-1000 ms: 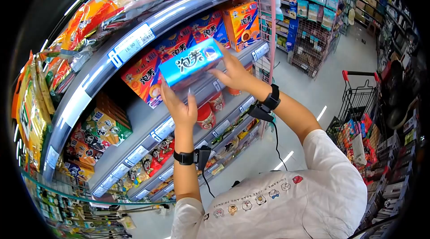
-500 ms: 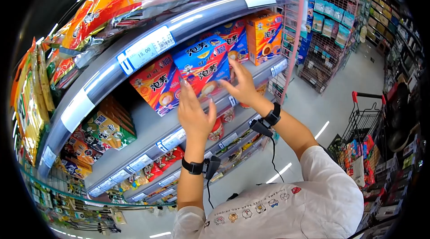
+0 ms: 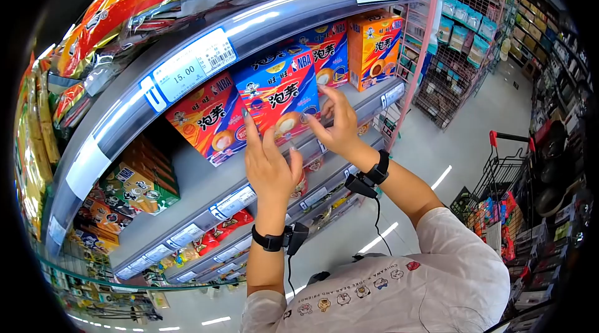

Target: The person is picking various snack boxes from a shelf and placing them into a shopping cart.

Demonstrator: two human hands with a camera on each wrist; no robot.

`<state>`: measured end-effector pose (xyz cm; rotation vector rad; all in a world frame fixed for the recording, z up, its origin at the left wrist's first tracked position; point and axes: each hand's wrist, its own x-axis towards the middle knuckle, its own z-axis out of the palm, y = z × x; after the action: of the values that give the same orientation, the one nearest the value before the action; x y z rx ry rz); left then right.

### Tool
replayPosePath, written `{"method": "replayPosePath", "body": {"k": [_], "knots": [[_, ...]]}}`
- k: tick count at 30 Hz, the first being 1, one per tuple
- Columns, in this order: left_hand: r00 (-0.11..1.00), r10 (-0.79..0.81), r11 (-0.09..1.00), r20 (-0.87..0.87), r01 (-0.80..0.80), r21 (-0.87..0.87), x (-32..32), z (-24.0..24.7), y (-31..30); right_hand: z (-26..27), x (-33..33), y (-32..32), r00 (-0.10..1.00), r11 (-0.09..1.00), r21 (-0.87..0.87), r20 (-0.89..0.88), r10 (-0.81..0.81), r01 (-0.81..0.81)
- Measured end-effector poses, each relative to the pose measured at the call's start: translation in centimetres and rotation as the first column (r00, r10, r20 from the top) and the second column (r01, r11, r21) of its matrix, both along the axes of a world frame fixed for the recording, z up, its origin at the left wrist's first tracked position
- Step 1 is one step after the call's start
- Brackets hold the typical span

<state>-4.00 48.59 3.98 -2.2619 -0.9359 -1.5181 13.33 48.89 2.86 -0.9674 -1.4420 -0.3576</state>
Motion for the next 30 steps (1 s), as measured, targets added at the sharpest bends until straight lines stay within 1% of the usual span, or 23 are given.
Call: {"method": "replayPosePath", "body": {"k": [6,9,12,15,18,21,30], "knots": [[1.000,0.005,0.999,0.018,-0.006,0.034,0.08,0.04,0.22,0.11,-0.13,0.25,0.999,0.996,0.082,0.020,-0.026,0.024],[1.000,-0.017,1.000,0.019,0.018,-0.021,0.07,0.23,0.01,-0.12,-0.11,0.20,1.000,0.997,0.077,0.003,-0.028,0.027],[0.999,-0.040,0.999,0.019,0.041,-0.027,0.13,0.13,0.15,-0.01,-0.08,0.11,0.999,0.998,0.063,0.014,-0.029,0.028],[0.999,-0.033,0.999,0.021,0.033,-0.032,0.12,0.05,0.09,0.05,-0.13,0.17,0.999,0.997,0.069,0.017,-0.029,0.027],[1.000,0.024,0.999,0.019,-0.023,-0.036,0.28,0.34,-0.14,0.23,-0.04,-0.10,1.000,0.998,0.069,0.031,0.003,-0.005],[0.999,0.032,0.999,0.013,-0.032,-0.044,0.26,0.30,-0.21,0.22,-0.19,-0.29,1.000,0.999,0.040,-0.012,0.023,-0.022],[0.998,0.001,1.000,0.066,0.000,-0.019,0.29,0.19,-0.31,0.13,-0.11,-0.35,0.999,0.999,0.037,-0.003,0.038,-0.038]]}}
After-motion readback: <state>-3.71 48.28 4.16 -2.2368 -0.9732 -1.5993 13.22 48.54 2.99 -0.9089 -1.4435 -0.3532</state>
